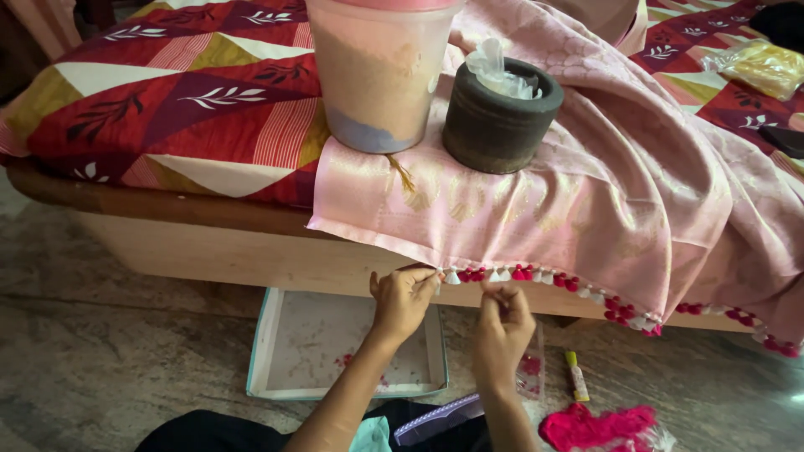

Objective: Sewing and trimming decorative tassels onto the edge of a pink fabric.

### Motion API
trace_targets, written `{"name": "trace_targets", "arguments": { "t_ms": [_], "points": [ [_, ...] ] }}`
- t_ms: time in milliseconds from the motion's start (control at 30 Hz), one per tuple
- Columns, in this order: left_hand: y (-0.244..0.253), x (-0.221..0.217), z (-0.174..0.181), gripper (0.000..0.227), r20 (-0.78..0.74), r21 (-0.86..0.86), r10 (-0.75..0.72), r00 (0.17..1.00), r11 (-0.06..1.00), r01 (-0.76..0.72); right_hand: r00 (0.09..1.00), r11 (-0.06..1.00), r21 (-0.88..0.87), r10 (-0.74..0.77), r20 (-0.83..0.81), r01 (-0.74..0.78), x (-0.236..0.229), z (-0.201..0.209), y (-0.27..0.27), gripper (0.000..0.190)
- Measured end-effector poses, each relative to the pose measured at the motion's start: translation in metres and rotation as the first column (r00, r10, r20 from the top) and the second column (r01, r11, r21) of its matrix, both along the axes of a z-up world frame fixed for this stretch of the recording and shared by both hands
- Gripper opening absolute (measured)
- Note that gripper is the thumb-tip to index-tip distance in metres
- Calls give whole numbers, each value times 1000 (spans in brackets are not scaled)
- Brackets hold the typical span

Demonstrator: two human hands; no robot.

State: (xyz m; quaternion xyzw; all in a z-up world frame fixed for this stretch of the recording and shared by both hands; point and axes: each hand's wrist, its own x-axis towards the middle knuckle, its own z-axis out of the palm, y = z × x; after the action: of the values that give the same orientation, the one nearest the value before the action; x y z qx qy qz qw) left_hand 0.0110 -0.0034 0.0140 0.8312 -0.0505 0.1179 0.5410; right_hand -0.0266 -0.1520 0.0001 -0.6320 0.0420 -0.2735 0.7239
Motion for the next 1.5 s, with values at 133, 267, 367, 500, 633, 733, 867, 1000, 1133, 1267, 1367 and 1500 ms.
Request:
{"name": "trace_targets", "arguments": {
  "t_ms": [133,267,367,500,633,733,867,1000,1133,1267,1367,1500],
  "points": [
    [2,0,1,26,-22,28,6,1000,1000,-5,995,982,-183,-24,94,41,-4,73,16,20],
    [2,-2,3,29,-29,2,14,999,1000,-14,952,971,-227,142,271,-81,30,84,21,18],
    [3,-5,6,32,-36,44,6,999,999,-4,964,963,-212,202,175,-163,52,97,33,18],
    [3,0,-1,34,-16,48,21,1000,999,-20,941,935,-195,320,113,-295,80,116,51,20],
    [3,0,-3,31,-53,-17,24,998,1000,-25,954,939,-211,292,70,-272,105,97,62,18],
    [4,2,-3,29,-70,-4,16,997,1000,-16,970,946,-247,233,62,-212,99,106,67,14],
    [5,3,-5,29,-63,17,19,998,1000,-18,949,934,-231,299,96,-271,107,99,64,10],
    [4,3,-8,30,-33,-30,3,999,1000,-4,917,915,-215,374,138,-341,112,97,62,8],
    [5,2,-3,31,-19,-6,-3,1000,1000,3,931,904,-291,352,91,-313,106,103,62,9],
    [8,9,-16,29,32,38,1,999,999,-2,943,890,-365,322,82,-272,87,88,60,9],
    [10,17,-27,24,209,105,41,977,992,-64,965,876,-435,256,54,-208,79,79,58,8],
    [13,7,-8,22,196,-49,-32,980,998,42,960,934,-229,280,0,-273,97,87,48,14]
  ]
}}
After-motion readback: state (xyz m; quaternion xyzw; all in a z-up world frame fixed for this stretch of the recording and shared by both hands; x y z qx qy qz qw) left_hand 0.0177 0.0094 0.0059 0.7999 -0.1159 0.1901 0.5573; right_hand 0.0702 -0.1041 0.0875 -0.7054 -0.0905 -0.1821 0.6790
